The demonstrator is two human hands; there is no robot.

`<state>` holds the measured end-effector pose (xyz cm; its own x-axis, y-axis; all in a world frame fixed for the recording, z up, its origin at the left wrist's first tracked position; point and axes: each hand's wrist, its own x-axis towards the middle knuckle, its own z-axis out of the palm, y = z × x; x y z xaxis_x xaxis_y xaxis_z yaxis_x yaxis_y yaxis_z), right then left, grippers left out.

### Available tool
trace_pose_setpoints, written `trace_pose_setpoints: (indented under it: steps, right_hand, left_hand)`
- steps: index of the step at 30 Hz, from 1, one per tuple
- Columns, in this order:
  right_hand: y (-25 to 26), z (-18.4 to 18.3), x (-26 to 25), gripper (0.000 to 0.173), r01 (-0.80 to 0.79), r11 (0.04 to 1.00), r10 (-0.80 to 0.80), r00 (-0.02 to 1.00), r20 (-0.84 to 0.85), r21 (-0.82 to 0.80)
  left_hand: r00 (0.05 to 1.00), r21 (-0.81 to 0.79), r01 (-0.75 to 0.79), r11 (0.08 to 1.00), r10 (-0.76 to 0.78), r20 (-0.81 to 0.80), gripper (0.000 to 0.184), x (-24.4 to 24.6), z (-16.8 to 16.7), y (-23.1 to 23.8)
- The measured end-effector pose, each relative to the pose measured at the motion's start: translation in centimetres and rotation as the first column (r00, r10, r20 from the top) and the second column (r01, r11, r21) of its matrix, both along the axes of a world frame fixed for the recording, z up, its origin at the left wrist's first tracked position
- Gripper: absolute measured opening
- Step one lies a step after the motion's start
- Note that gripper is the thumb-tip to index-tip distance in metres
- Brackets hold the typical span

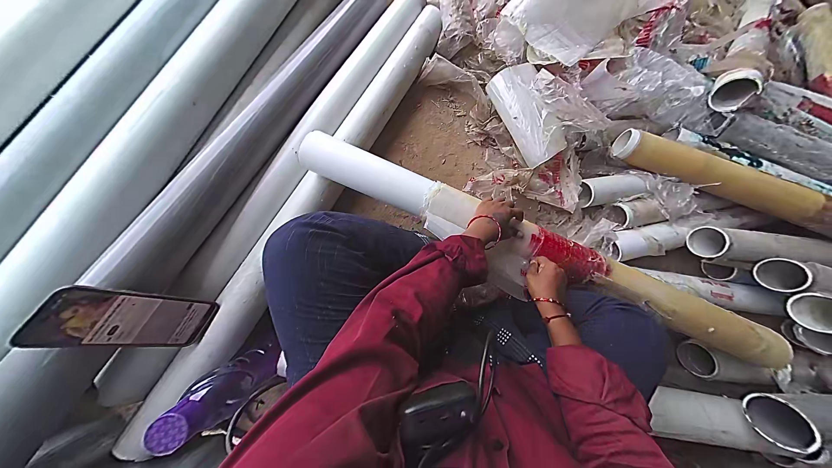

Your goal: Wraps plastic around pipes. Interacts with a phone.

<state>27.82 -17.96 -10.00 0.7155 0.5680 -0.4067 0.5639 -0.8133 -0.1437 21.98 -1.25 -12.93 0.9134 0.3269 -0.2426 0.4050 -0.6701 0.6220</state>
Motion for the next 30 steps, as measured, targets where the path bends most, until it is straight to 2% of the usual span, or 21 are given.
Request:
trace_pose_setpoints:
  steps: [2, 3, 7, 10, 12, 15, 19, 22, 24, 26, 27, 28, 30]
  right_hand:
    - [-0.5, -0.2, -0.2, 0.031, -0.002, 1.000, 0.001, 0.999, -0.034, -0.029]
    - [-0.7, 0.2, 0.2, 0.031, 0.011, 1.000, -0.011, 1.000, -0.026, 0.006]
    - [-0.5, 2.2, 3.4, 0.035, 0.067, 0.957, -0.131, 0.968, 0.213, 0.282]
    - [1.8, 1.5, 7.0, 0.036, 0.060, 0.969, -0.140, 0.934, 0.328, 0.241]
    - [3.1, -0.1, 8.8, 0.035, -0.001, 0.990, -0.041, 0.954, 0.296, 0.141]
    - [4.1, -1.8, 9.7, 0.039, -0.051, 0.997, 0.038, 0.979, 0.201, 0.059]
    - [3.9, -2.3, 9.7, 0.037, -0.108, 0.987, 0.086, 0.981, 0.173, 0.123]
    - [3.3, -3.1, 10.0, 0.033, -0.095, 0.971, 0.053, 0.980, 0.191, 0.218]
    - [3.1, -3.8, 10.1, 0.032, -0.070, 0.951, 0.011, 0.981, 0.195, 0.300]
    - [3.0, -4.0, 10.3, 0.031, -0.055, 0.939, -0.012, 0.981, 0.191, 0.341]
    - [2.9, -4.2, 10.3, 0.031, -0.044, 0.936, -0.023, 0.983, 0.185, 0.349]
    - [2.9, -4.3, 10.4, 0.031, -0.036, 0.935, -0.031, 0.983, 0.183, 0.353]
    - [2.9, -4.5, 10.5, 0.031, -0.024, 0.935, -0.044, 0.982, 0.182, 0.355]
  left_hand:
    - [1.000, 0.009, 0.003, 1.000, -0.003, -0.024, 0.039, 0.1, 0.2, 0.0]
    - [1.000, 0.020, -0.002, 1.000, 0.003, -0.031, 0.039, 0.2, 0.5, 0.0]
    - [0.999, 0.112, -0.019, 0.994, 0.014, 0.042, 0.038, 0.3, 0.4, -0.9]
    - [0.998, 0.097, -0.007, 0.995, 0.001, 0.060, 0.043, 0.5, 0.0, -1.7]
    - [1.000, 0.038, -0.028, 0.999, 0.029, -0.010, 0.060, 0.9, 0.6, -2.6]
    - [0.979, 0.019, -0.118, 0.993, 0.120, -0.168, 0.072, 2.5, 1.8, -3.5]
    - [0.931, 0.092, 0.014, 0.996, 0.021, -0.365, 0.088, 5.1, 2.2, -2.7]
    - [0.918, 0.077, 0.169, 0.983, -0.128, -0.375, 0.072, 6.5, 2.3, -1.6]
    - [0.871, 0.066, 0.298, 0.952, -0.243, -0.426, 0.057, 6.9, 5.7, -2.2]
    - [0.806, 0.053, 0.361, 0.931, -0.283, -0.521, 0.048, 7.4, 8.9, -3.4]
    - [0.809, 0.059, 0.378, 0.924, -0.299, -0.505, 0.046, 7.4, 8.3, -3.5]
    - [0.832, 0.100, 0.397, 0.912, -0.311, -0.460, 0.042, 7.1, 6.3, -3.2]
    - [0.881, 0.162, 0.358, 0.919, -0.275, -0.386, 0.032, 5.9, 3.4, -4.2]
